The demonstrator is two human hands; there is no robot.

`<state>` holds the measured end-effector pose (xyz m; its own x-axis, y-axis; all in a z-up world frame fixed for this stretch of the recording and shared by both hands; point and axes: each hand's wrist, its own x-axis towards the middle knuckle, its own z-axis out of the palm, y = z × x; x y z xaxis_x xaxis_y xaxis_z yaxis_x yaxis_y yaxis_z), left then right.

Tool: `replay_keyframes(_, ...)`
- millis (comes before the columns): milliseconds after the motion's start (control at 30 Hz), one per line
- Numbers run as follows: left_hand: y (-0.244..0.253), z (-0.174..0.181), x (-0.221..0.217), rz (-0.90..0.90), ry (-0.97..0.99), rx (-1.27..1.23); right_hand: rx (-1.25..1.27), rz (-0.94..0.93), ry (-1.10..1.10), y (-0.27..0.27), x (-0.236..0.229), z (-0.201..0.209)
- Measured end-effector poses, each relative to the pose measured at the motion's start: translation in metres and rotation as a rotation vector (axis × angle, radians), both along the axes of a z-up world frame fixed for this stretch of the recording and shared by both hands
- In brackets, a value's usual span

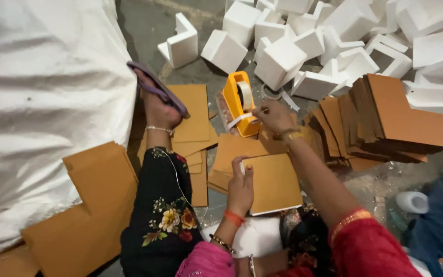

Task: The person sits on the floor and assembles small white boxes by inserting them into brown cardboard sleeves. They use a tape dispenser to secure the cardboard sleeves around the white boxes and place the finished items aside.

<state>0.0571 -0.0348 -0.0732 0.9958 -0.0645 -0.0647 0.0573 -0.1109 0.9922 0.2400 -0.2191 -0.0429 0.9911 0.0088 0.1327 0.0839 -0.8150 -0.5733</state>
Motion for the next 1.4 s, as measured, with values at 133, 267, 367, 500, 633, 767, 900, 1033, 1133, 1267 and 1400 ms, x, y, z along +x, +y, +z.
replay_keyframes(133, -0.018, -0.003, 0.013, -0.039, 0.076, -0.001, 0.14, -0.119, 0.146, 0.002, -0.115, 0.049)
replay_keyframes(267, -0.033, -0.002, 0.026, -0.055, 0.116, 0.003, 0.534, -0.26, 0.124, 0.023, -0.173, 0.054)
replay_keyframes(367, -0.04, 0.001, 0.022, -0.06, 0.045, -0.013, 0.083, -0.299, 0.284, 0.022, -0.182, 0.061)
replay_keyframes(500, -0.037, 0.007, 0.017, -0.141, 0.194, 0.051, -0.392, -0.175, 0.481, 0.001, -0.146, 0.078)
replay_keyframes(633, -0.035, 0.007, 0.013, -0.071, 0.006, -0.077, -0.384, -0.12, 0.429, -0.014, -0.066, 0.045)
replay_keyframes(767, -0.034, 0.007, 0.016, -0.07, 0.015, -0.099, -0.026, 0.037, 0.668, -0.027, 0.001, -0.011)
replay_keyframes(900, -0.036, 0.003, 0.023, -0.067, -0.023, -0.158, 0.045, 0.043, 0.733, -0.04, 0.026, -0.051)
replay_keyframes(1033, -0.034, 0.005, 0.029, -0.079, -0.022, -0.076, -0.251, 0.163, 0.468, -0.043, 0.036, -0.059)
replay_keyframes(1133, -0.019, 0.01, 0.022, -0.145, -0.019, -0.024, -0.249, 0.049, 0.372, -0.042, 0.019, -0.055)
replay_keyframes(1267, -0.012, 0.01, 0.017, -0.217, 0.051, 0.076, -0.328, 0.058, 0.479, -0.038, 0.005, -0.044)
replay_keyframes(1400, -0.021, -0.02, 0.024, -0.18, -0.078, -0.102, -0.509, 0.038, 0.525, -0.019, 0.006, -0.038)
